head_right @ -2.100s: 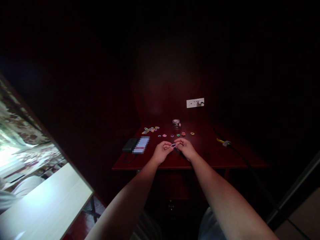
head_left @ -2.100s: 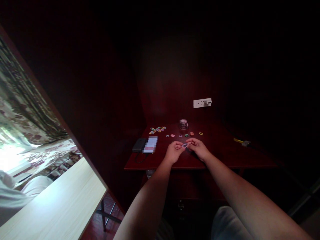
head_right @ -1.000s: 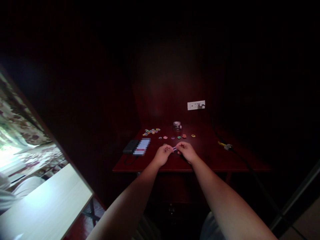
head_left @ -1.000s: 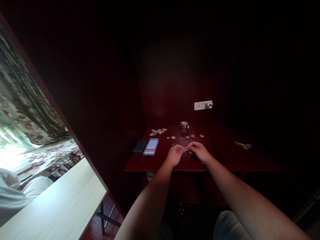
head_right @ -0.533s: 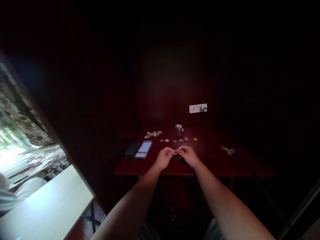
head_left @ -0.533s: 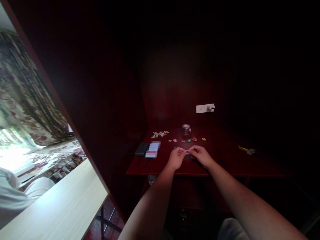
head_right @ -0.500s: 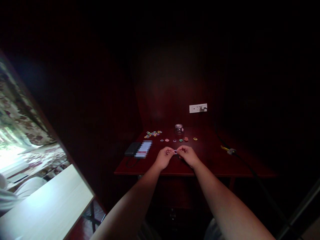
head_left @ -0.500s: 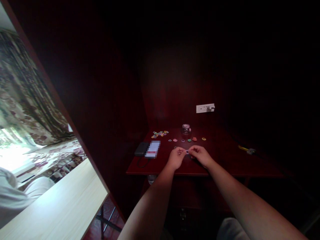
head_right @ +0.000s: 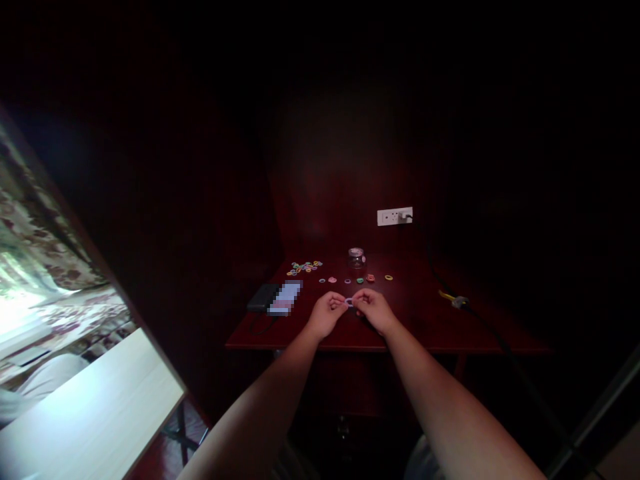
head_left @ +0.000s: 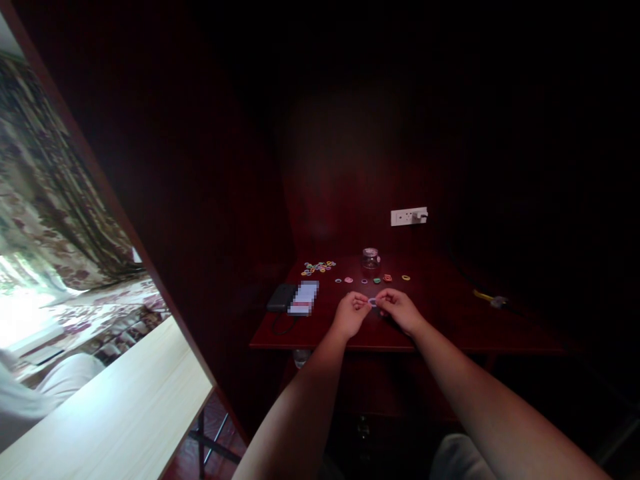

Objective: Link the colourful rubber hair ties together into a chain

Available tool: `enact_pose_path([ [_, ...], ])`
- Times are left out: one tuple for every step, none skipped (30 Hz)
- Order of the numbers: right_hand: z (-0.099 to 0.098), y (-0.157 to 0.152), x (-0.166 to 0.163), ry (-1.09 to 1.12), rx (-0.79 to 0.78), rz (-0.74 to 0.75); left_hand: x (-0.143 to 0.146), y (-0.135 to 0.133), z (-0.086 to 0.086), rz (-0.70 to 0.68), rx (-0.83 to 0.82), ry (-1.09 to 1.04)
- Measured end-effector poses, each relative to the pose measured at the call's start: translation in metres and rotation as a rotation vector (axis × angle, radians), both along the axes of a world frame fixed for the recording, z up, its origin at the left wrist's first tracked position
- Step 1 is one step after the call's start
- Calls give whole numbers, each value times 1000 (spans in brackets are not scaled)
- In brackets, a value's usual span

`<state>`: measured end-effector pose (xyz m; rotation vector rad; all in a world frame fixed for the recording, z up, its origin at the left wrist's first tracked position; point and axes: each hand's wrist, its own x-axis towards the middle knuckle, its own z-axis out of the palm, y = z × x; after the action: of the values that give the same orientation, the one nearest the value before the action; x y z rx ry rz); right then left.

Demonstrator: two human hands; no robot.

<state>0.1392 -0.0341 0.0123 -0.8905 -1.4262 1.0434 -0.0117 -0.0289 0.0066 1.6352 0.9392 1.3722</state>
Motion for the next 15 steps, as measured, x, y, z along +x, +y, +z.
enact_pose_path([
  [0, 1, 0, 1, 5, 0, 0, 0, 0, -1, -2, 0],
  [-1, 1, 0, 1, 11, -2, 0, 0, -1, -5, -3, 0],
  [-2, 2, 0, -5, 16, -3, 0, 0, -1, -9, -3, 0],
  [-2, 2, 1, -12, 22, -4, 0, 0, -1, -12, -3, 1],
  [-3, 2, 1, -22, 27, -3, 0, 0, 0, -12, -3, 3],
  [-3, 3, 1, -31, 32, -5, 0, 0, 0, -10, -5, 3],
  [-3, 3, 2, -38, 36, -7, -1, 0, 0, -7, -8, 1],
  [-4, 3, 2, -43, 40, -9, -1, 0, 0, -5, -10, -2],
  [-4, 3, 2, -46, 43, -11, -1, 0, 0, -5, -11, -7],
  [-4, 3, 2, -47, 43, -14, -1, 0, 0, -6, -12, -11],
  [-4, 3, 2, -48, 40, -14, -1, 0, 0, -7, -12, -13],
  [-4, 3, 2, -47, 36, -14, -1, 0, -1, -8, -8, -12],
  [-4, 3, 2, -46, 32, -13, -1, 1, -1, -7, -3, -10],
  [-3, 2, 2, -46, 28, -14, -1, 1, -2, -6, 3, -7],
  [-3, 2, 2, -47, 25, -15, -1, 2, -3, -5, 9, -5],
])
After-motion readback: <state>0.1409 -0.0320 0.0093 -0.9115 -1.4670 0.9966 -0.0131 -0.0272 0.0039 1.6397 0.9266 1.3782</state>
